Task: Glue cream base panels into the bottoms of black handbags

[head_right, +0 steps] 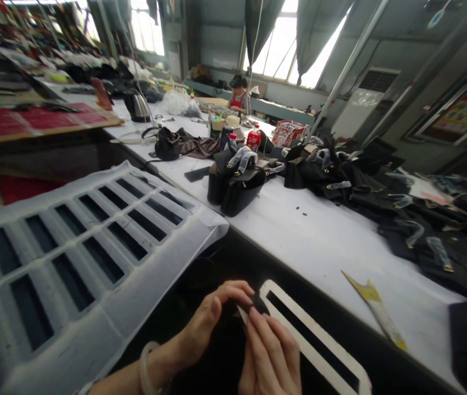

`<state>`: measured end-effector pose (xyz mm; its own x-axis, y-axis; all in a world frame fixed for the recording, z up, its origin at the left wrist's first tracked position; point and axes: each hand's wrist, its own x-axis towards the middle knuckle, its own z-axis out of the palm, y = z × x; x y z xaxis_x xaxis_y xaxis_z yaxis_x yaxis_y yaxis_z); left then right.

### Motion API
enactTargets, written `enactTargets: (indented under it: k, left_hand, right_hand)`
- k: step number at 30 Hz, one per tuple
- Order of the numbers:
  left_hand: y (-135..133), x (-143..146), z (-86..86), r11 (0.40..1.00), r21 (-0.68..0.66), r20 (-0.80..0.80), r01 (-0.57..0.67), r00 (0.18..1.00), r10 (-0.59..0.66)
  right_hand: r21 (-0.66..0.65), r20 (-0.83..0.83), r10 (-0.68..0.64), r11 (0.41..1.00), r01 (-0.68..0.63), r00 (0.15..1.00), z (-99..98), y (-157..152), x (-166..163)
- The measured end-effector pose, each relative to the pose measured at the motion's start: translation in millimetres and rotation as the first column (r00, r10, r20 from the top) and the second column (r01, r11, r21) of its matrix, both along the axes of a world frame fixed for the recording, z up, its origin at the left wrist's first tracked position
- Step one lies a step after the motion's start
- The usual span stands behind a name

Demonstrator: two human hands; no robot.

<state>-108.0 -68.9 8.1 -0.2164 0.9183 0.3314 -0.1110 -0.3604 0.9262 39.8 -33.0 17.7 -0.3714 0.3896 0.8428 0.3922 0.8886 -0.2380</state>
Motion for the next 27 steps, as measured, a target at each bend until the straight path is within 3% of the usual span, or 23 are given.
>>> enactTargets:
  k: [12,15,18,22,27]
  left_hand:
    - [-9.6,4.7,-5.0,1.0,-0.014,0.064,0.01,0.998,-0.009]
    - [-10.0,5.1,-2.4,1.0,-0.008,0.057,0.011,0.998,-0.011]
    - [-8.3,5.1,-0.5,1.0,-0.004,0.04,0.021,0.999,-0.021]
    - [-6.8,4.9,0.9,1.0,-0.006,0.003,0.029,1.0,-0.029]
    - [-7.6,5.5,3.4,1.0,-0.011,-0.052,0.011,0.999,-0.012]
  right_hand:
    - [0.179,0.049,-0.028,0.984,0.019,0.998,-29.3,-16.4,2.6]
    - [0.134,0.018,-0.015,0.991,0.012,1.0,-20.1,-18.6,1.6]
    - [-0.018,-0.002,-0.069,0.997,0.069,0.998,0.4,-17.9,0.1]
    - [-0.132,0.169,-0.199,0.966,0.222,0.965,25.8,-13.2,2.6]
    - [-0.195,0.34,-0.174,0.948,0.25,0.924,36.6,4.5,15.2]
